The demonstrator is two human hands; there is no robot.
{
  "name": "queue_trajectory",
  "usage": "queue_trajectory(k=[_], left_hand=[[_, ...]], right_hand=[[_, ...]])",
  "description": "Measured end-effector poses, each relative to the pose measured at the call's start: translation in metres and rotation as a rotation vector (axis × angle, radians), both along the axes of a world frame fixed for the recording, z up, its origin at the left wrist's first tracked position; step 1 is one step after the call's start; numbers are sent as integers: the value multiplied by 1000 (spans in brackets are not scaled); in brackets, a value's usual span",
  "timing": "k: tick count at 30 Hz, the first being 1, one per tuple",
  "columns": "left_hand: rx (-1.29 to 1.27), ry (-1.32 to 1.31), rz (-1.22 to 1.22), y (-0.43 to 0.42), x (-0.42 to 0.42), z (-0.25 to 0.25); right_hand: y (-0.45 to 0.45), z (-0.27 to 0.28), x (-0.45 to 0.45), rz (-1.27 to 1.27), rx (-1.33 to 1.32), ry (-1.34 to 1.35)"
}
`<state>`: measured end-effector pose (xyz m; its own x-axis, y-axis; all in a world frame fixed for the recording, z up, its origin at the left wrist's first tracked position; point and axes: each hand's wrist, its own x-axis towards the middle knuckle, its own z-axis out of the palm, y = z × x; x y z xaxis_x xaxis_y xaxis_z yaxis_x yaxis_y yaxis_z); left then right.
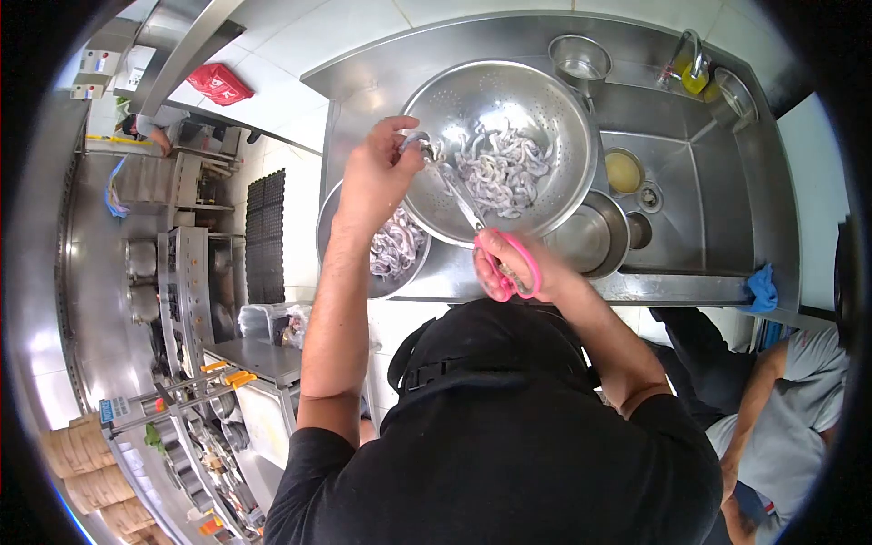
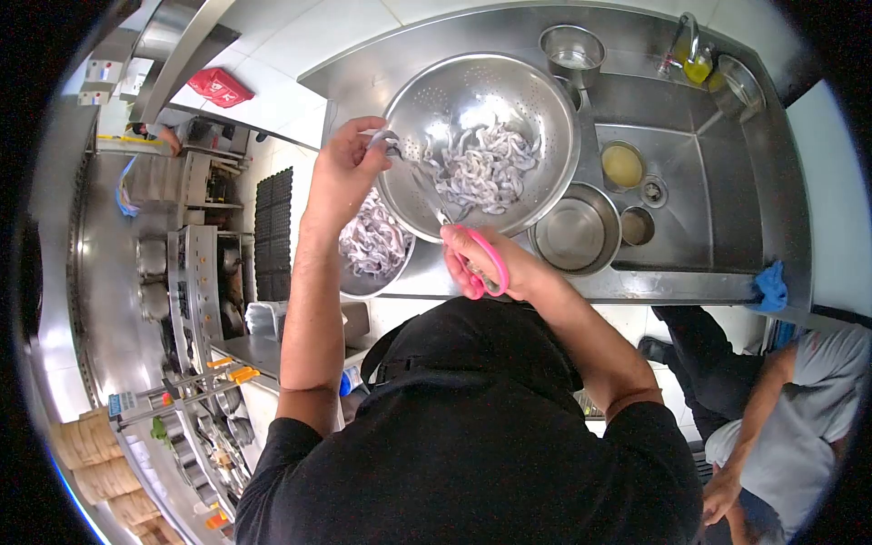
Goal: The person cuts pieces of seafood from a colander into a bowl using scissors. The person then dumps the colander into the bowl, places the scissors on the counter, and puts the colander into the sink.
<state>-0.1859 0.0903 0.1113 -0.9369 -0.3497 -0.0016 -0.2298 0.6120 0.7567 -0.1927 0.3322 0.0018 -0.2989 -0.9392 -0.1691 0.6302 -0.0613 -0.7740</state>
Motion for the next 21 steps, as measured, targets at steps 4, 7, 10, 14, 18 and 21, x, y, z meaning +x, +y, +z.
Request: queue_trajectory(k=[4,7,10,14,18,21], left_hand=[[285,56,32,2,1,6],[462,69,62,4,10,4],[630,75,89,-2,20,-7],[784,56,142,-6,33,-28],[1005,83,14,-2,44,-44],[1078,-1,-39,5,46,-43]], right_hand=[[-18,1,9,39,-185,-181],[-33,1,12,37,-226,-218],[-43,0,10,-6,-217,-176],[-44,-1,4,-69,-164,-53],[-41,2,4,-71,-101,38],[-41,3,5,-47,-67,63]])
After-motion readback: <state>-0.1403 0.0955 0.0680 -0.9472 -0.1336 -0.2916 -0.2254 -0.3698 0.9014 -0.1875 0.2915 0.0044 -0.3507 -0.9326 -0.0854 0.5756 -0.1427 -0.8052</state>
